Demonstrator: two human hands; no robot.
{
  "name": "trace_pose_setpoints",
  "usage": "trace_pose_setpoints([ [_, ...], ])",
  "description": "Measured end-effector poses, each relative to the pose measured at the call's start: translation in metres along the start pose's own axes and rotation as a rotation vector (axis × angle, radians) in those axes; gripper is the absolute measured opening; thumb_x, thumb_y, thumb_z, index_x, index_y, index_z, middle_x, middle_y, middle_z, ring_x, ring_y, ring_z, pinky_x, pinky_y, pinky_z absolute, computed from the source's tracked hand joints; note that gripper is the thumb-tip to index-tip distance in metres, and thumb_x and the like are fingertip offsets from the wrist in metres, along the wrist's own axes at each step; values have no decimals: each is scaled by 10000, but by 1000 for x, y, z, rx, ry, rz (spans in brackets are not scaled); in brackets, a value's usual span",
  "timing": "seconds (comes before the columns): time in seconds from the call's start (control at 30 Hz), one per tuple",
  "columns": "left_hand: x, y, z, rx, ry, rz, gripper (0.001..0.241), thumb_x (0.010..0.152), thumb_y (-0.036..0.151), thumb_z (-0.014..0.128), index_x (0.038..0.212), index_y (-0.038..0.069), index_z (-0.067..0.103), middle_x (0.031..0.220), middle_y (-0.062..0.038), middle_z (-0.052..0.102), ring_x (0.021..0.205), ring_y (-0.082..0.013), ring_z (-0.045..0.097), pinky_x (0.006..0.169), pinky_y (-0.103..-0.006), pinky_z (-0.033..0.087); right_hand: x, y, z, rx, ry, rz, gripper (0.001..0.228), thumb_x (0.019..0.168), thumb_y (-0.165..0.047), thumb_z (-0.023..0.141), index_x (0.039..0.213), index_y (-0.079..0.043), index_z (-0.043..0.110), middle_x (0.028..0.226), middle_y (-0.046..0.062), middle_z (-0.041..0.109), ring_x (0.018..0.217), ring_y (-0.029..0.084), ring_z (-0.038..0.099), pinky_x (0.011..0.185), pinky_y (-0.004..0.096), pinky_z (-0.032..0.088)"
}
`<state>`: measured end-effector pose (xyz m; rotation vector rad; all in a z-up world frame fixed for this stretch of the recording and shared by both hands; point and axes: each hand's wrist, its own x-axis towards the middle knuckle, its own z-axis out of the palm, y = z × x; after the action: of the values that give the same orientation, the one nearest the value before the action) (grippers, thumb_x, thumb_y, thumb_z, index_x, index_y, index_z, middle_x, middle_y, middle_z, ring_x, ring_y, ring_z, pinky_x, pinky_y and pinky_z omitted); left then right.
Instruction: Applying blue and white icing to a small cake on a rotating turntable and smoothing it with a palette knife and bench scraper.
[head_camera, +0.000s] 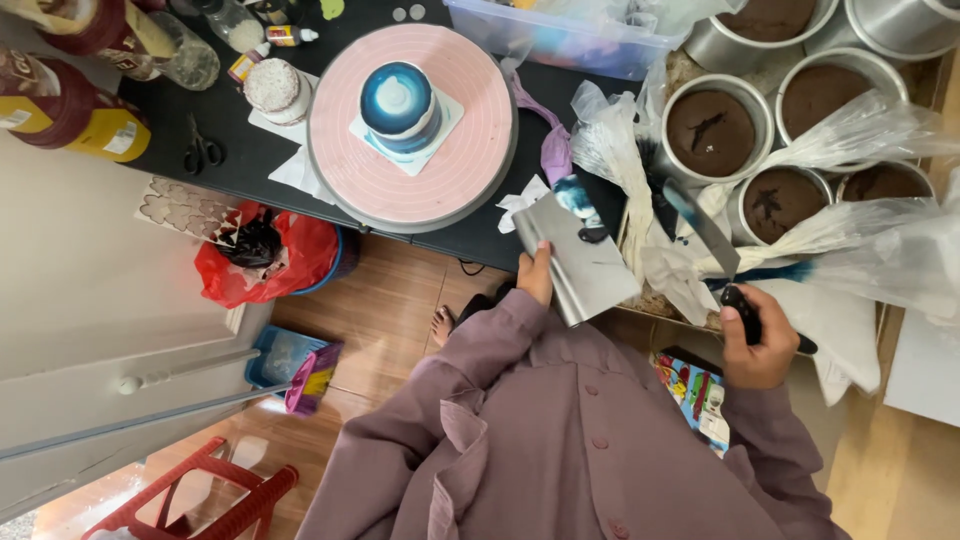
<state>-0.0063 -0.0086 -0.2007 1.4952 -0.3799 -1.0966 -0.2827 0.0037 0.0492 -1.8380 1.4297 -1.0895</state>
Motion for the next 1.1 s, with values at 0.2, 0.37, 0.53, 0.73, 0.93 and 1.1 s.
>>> trace_pose_setpoints([
  [0.2, 14, -28, 2, 57, 147, -321, 683, 996, 613, 472, 1253, -20, 470, 1254, -220, 612, 1124, -388, 657, 862, -480, 566, -15, 15, 2, -48, 49, 17, 262, 1034, -145, 685, 1241, 15, 665, 1088, 121, 704, 986, 184, 667, 931, 303, 527],
  [0.37, 21, -34, 10, -80, 144, -473, 637, 990, 610, 428, 1290, 55, 341, 1364, -221, 502, 1142, -426, 614, 763, -613, 610, -15, 9, 4, -91, 13, 30, 259, 1018, -155, 701, 1228, -4, 678, 1101, 142, 712, 1003, 222, 688, 930, 319, 531],
  [0.53, 20, -28, 11, -64, 141, -429, 573, 1011, 596, 418, 1242, 87, 297, 1343, -242, 510, 1143, -435, 612, 750, -617, 610, 2, 2, 6, -324, -82, -7, 266, 1000, -228, 728, 1204, -59, 705, 1108, 134, 720, 983, 291, 709, 861, 356, 546],
  [0.73, 1, 42, 0, 88, 64, -553, 607, 981, 587, 441, 1258, 57, 336, 1238, -242, 596, 835, -418, 719, 566, -513, 625, 19, 11, 22, -776, -220, -78, 261, 944, -362, 729, 1127, -179, 763, 903, 66, 686, 801, 312, 684, 651, 429, 521],
  [0.93, -1, 55, -16, 230, -54, -580, 782, 973, 664, 470, 1234, -72, 429, 779, -277, 712, 525, -336, 710, 443, -406, 579, 37, 18, 25, -884, -341, -19, 288, 949, -437, 685, 1123, -224, 771, 815, 105, 690, 736, 342, 678, 616, 470, 516],
  [1.1, -6, 70, -35, 323, -163, -592, 887, 969, 743, 451, 1103, -120, 605, 734, -260, 702, 517, -311, 705, 430, -369, 564, 58, 1, 19, -588, -620, 326, 357, 1011, -469, 542, 1120, -190, 736, 692, 148, 703, 712, 374, 674, 654, 510, 517],
])
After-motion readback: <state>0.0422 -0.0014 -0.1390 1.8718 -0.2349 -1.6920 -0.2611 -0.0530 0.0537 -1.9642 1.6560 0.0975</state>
